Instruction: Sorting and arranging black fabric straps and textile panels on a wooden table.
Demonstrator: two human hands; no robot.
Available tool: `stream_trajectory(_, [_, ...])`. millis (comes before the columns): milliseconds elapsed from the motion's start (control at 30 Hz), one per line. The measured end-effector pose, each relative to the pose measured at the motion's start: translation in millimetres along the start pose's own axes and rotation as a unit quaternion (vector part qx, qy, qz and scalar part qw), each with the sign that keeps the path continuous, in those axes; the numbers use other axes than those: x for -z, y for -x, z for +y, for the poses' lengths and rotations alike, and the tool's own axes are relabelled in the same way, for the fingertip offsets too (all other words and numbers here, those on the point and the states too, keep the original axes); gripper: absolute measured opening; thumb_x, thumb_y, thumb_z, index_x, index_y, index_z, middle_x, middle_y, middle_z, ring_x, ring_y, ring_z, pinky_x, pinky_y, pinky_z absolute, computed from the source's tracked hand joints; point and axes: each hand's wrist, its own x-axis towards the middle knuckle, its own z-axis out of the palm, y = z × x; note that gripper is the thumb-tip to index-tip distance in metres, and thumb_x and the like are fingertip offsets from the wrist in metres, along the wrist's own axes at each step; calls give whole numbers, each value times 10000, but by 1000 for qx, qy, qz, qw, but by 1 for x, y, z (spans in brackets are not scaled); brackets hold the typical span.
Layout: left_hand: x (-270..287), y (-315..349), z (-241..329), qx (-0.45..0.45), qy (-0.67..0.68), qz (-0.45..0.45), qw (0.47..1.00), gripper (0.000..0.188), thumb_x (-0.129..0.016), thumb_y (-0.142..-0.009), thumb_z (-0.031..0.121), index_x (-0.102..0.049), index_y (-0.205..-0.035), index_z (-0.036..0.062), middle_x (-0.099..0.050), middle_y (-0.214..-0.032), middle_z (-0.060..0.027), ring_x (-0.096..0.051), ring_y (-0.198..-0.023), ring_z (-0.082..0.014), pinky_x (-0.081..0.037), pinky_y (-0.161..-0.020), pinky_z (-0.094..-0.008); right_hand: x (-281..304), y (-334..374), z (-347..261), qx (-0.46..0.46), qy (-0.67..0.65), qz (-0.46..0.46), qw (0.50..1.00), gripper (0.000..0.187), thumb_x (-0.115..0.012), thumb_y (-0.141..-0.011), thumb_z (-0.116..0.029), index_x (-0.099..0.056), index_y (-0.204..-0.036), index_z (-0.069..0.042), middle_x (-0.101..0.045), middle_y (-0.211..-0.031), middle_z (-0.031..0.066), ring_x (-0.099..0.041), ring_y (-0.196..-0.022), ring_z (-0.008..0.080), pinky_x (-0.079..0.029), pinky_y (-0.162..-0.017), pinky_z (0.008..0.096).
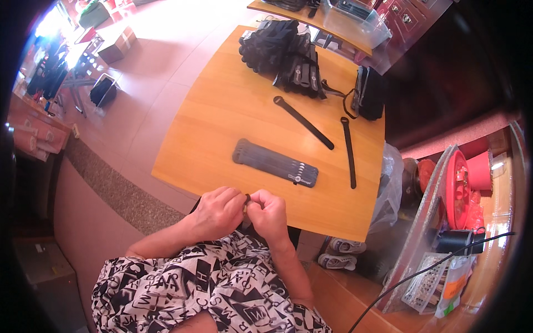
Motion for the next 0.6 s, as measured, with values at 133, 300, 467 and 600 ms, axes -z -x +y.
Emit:
stream_trajectory(133, [-7, -1, -12, 47, 104, 71, 991, 137, -607, -648, -63, -580, -769, -5, -573, -690, -124, -561, -569, -293, -460, -509, -370, -9, 0, -10, -29, -60, 5, 998, 120, -563, -874, -41, -618, -789, 22, -570, -614, 15, -481, -503, 56, -357, -444, 196])
stream_trajectory(300, [-4, 3, -9, 50, 70, 114, 990, 123, -609, -652, -74, -570, -746, -4, -562, -655, -121, -567, -553, -301, -460, -487, -374, -8, -3, -15, -39, -13, -39, 998, 125, -571, -891, -68, -620, -811, 14, -557, -596, 9, -459, -482, 50, -332, -431, 187])
stream_trajectory(467, [5, -2, -7, 37, 71, 111, 991, 126, -602, -669, -90, -557, -749, -4, -560, -652, -127, -568, -547, -307, -461, -480, -365, -2, -10, -19, -64, -100, -104, 987, 143, -591, -909, -91, -624, -812, 9, -579, -628, 10, -474, -506, 49, -350, -449, 188])
stream_trajectory(600, [-5, 0, -11, 74, 116, 143, 980, 101, -595, -730, -85, -564, -784, -5, -557, -644, -128, -571, -532, -269, -449, -481, -328, -5, -13, -8, -24, -146, -89, 985, 145, -599, -906, -87, -623, -793, 1, -599, -655, 13, -496, -542, 49, -387, -489, 191])
